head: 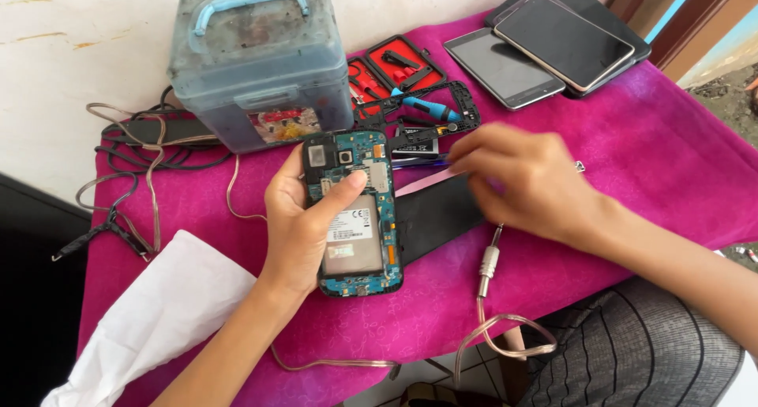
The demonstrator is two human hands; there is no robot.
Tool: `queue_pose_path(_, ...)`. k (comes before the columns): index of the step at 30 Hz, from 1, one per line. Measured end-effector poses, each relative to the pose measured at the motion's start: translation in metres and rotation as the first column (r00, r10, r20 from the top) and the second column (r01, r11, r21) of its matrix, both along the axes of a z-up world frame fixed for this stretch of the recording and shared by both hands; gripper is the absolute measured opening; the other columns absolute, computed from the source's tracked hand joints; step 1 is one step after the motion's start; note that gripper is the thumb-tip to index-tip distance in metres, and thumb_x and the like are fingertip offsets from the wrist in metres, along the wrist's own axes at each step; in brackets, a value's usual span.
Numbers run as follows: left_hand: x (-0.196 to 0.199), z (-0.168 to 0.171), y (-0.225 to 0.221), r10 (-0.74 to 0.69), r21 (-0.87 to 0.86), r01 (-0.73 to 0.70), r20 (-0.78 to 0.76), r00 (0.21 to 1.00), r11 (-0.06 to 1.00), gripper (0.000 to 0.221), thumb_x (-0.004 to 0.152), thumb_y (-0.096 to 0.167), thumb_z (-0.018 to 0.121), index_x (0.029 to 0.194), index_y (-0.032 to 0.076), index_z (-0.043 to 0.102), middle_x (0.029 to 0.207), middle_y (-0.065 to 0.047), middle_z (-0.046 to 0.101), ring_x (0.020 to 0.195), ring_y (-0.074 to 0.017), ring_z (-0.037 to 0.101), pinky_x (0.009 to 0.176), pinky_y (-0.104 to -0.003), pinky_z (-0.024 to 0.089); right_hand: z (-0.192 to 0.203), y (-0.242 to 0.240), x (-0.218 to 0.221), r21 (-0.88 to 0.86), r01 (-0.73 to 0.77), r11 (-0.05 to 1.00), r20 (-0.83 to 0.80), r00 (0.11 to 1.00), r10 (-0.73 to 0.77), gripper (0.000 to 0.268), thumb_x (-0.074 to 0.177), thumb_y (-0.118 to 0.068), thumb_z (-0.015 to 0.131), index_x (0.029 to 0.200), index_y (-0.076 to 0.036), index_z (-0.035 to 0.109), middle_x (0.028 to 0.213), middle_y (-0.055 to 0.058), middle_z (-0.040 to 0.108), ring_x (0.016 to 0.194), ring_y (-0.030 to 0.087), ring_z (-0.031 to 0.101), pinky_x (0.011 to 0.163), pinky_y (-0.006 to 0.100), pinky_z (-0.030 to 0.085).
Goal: Disassembling a smartphone to remove internal components like the motherboard and frame using a screwdriver, tweezers, and prying tools.
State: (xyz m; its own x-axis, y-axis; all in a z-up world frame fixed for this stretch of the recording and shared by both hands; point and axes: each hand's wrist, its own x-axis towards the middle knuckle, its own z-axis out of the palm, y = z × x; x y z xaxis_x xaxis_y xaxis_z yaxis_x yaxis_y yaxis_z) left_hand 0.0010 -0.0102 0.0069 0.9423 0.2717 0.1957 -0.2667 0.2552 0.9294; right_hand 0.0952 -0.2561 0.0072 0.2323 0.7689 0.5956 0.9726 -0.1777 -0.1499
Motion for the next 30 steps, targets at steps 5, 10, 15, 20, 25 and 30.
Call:
queue_pose_path(5, -0.001, -0.001, 0.001, 0.023, 0.026, -0.024, 0.006, 1.0, 0.999, 0.034, 0.081, 0.013, 0.08, 0.112, 0.006, 0.069, 0.099, -0.007, 0.076, 0.086, -0.0132, 0.07, 0.079, -0.028, 0.06, 0.007, -0.019, 0.015, -0.031, 0.576, 0.817, 0.168, 0.808, -0.564, 0.015, 0.105, -0.022, 0.073, 0.115, -0.012, 0.077, 0.109, 0.006, 0.074, 0.097, 0.026, 0.071, 0.066, 0.041, 0.053)
queue_pose_path(10, 0.001, -0.007, 0.003, 0.016, 0.033, -0.017, 0.04, 0.999, 0.999, 0.039, 0.085, 0.014, 0.076, 0.122, 0.006, 0.066, 0.1, -0.004, 0.074, 0.089, -0.0115, 0.069, 0.082, -0.027, 0.059, -0.001, -0.023, 0.033, -0.196, 0.605, 0.772, 0.02, 0.79, -0.613, 0.019, 0.1, -0.027, 0.076, 0.114, -0.015, 0.077, 0.1, 0.002, 0.074, 0.092, 0.024, 0.07, 0.067, 0.041, 0.052)
queue_pose_path(15, 0.001, -0.009, 0.002, -0.001, 0.061, -0.003, 0.077, 0.997, 0.998, 0.042, 0.085, 0.016, 0.076, 0.125, 0.006, 0.066, 0.105, -0.004, 0.075, 0.094, -0.0121, 0.07, 0.085, -0.027, 0.06, -0.005, -0.021, 0.037, -0.203, 0.546, 0.813, -0.056, 0.822, -0.566, 0.015, 0.102, -0.017, 0.074, 0.113, -0.009, 0.077, 0.098, 0.007, 0.072, 0.08, 0.024, 0.069, 0.071, 0.039, 0.052)
queue_pose_path(20, 0.001, -0.012, 0.003, -0.028, 0.045, 0.023, 0.107, 0.994, 0.999, 0.044, 0.085, 0.014, 0.075, 0.126, 0.005, 0.064, 0.108, -0.007, 0.075, 0.098, -0.0154, 0.071, 0.087, -0.03, 0.061, -0.009, -0.024, 0.042, -0.241, 0.486, 0.84, 0.016, 0.868, -0.497, 0.029, 0.107, -0.009, 0.06, 0.133, 0.002, 0.066, 0.104, 0.019, 0.063, 0.096, 0.039, 0.064, 0.083, 0.049, 0.051)
queue_pose_path(25, 0.001, -0.012, 0.003, -0.057, -0.006, 0.058, 0.092, 0.994, 0.998, 0.043, 0.086, 0.012, 0.072, 0.127, 0.004, 0.064, 0.104, -0.006, 0.072, 0.094, -0.0146, 0.068, 0.084, -0.029, 0.06, -0.014, -0.016, 0.043, -0.261, 0.543, 0.798, 0.028, 0.83, -0.556, 0.03, 0.101, -0.026, 0.072, 0.121, -0.004, 0.072, 0.099, 0.015, 0.062, 0.091, 0.036, 0.062, 0.079, 0.047, 0.051)
queue_pose_path(30, 0.003, -0.017, 0.005, -0.153, -0.251, 0.186, 0.142, 0.978, 0.95, 0.044, 0.098, 0.026, 0.061, 0.133, 0.0, 0.06, 0.107, -0.011, 0.072, 0.093, -0.0191, 0.07, 0.083, -0.033, 0.058, -0.019, -0.017, 0.049, -0.247, 0.63, 0.736, 0.055, 0.767, -0.639, 0.015, 0.1, -0.016, 0.072, 0.111, -0.008, 0.074, 0.097, 0.009, 0.067, 0.09, 0.032, 0.067, 0.067, 0.049, 0.052)
